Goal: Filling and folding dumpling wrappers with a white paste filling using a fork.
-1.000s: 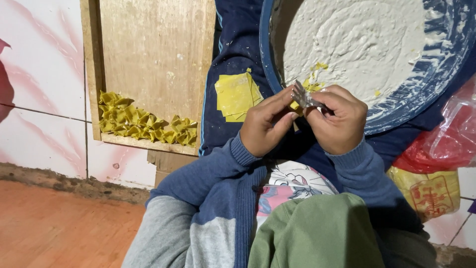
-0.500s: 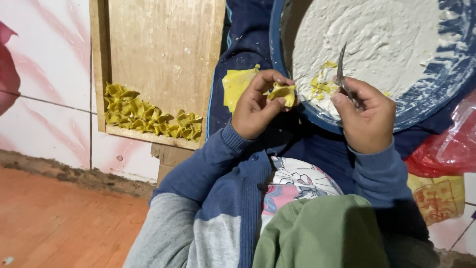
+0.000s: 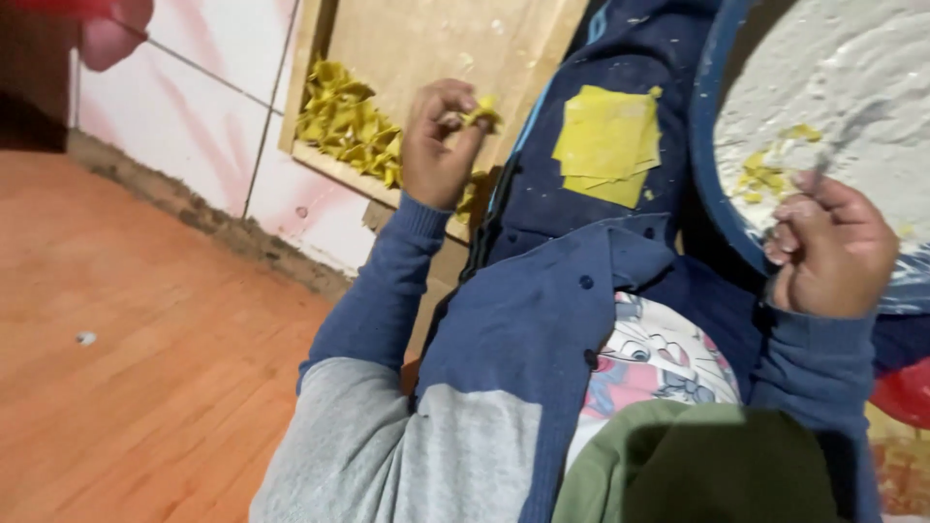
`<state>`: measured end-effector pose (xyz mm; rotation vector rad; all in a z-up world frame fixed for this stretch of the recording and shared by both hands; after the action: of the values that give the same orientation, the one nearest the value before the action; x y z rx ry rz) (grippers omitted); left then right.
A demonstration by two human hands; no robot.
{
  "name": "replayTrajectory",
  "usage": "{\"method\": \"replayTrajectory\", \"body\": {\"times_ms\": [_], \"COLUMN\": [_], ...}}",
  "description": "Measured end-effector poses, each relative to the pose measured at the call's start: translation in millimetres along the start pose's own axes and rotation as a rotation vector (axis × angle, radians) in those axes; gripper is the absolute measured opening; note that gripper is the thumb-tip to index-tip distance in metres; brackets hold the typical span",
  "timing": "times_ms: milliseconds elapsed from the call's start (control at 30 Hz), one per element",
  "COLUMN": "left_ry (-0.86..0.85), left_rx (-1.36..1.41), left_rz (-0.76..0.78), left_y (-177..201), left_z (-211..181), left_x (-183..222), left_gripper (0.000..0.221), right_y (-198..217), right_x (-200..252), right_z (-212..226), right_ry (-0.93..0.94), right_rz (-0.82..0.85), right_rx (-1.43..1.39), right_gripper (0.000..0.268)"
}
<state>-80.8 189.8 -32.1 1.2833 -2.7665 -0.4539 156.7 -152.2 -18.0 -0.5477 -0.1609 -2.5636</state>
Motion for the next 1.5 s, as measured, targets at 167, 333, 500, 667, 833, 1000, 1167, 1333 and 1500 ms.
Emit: {"method": "replayTrajectory", "body": {"times_ms": [167,333,500,667,833,1000,1167,1333,1500], "left_ry": [0.026,0.109,0.351,0.416,0.385,0.34,0.361,0.444,-0.267], "left_rx": [-0.353,-0.549,-0.349,-0.376,-0.567,-0.644,-0.796,-0.79,-0.53], "left_rz": [-0.179,-0.319,-0.506,-0.473,-0.426,-0.448,-0.451,-0.394,-0.229], "left_y": [74,130,157,145,126,120,121,111,40], "left_z": [48,103,132,164,168,168,184,172,55], "left_x": [5,9,7,-7,-17,-18,-17,-26,-35], "left_gripper": [0.02,0.019,0.011,0.013,0.014,0.018,0.018,0.021,0.023], "right_y": [8,13,12,12,11,15,12,6,0], "right_x": [-3,-6,-4,-4,-3,-5,-3,-1,-2], "right_z": [-9,-16,-13,-13,-10,-13,-9,-3,2], "right_ry": [0.033,0.036,0.067,0.061,0.056,0.076,0.085,0.096,0.044], "right_rz": [-0.009,-0.038,-0.039,-0.039,-0.033,-0.021,-0.023,-0.023,-0.019], "right_rx": [-0.005,-0.011,0.037,0.039,0.039,0.065,0.082,0.09,0.065], "right_gripper": [0.025,0.028,0.027,0.028,0.028,0.029,0.029,0.024,0.025]}}
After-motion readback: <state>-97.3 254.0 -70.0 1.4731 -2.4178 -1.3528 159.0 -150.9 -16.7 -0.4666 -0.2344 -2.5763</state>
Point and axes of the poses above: each hand's wrist, its own x-axis away from the middle knuckle, its own y-axis out of the back of the hand, z = x × y, the point moved 6 cm from there along -x, towards the middle knuckle, and after that the axes turned 4 degrees about z, right-handed, at the moved point
